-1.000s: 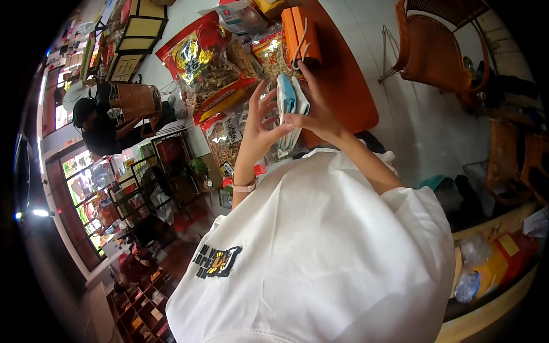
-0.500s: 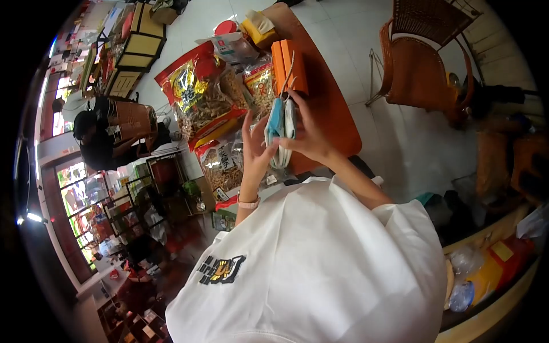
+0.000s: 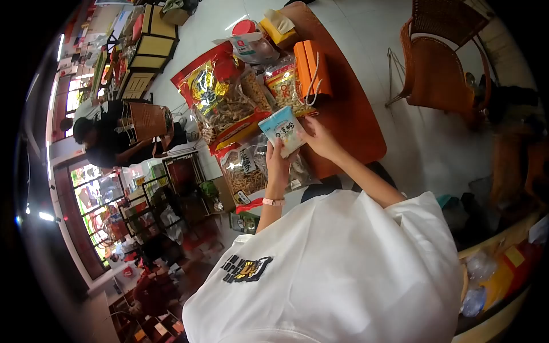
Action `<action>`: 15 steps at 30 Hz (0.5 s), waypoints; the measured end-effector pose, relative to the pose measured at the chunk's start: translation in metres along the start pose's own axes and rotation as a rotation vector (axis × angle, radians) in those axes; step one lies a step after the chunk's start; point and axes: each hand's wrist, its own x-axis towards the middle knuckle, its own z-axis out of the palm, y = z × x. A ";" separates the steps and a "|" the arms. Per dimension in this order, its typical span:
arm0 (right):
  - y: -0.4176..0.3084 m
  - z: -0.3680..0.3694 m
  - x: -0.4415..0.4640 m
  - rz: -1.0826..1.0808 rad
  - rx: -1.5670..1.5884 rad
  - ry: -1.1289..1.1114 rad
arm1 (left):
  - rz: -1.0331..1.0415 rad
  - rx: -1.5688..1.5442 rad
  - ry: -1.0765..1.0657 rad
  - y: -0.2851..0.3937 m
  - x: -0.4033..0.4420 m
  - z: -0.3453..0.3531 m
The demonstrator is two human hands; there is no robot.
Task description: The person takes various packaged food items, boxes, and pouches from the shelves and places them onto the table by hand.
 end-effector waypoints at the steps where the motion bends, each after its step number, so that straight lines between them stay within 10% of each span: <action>1: -0.006 0.003 0.000 -0.006 0.002 0.014 | -0.001 0.005 -0.014 0.002 0.007 -0.003; 3: -0.021 0.009 0.002 0.394 0.332 -0.139 | -0.078 -0.067 -0.003 0.006 0.024 -0.007; 15: 0.016 0.064 0.165 0.395 0.500 0.311 | -0.388 -0.303 -0.052 0.022 0.093 -0.065</action>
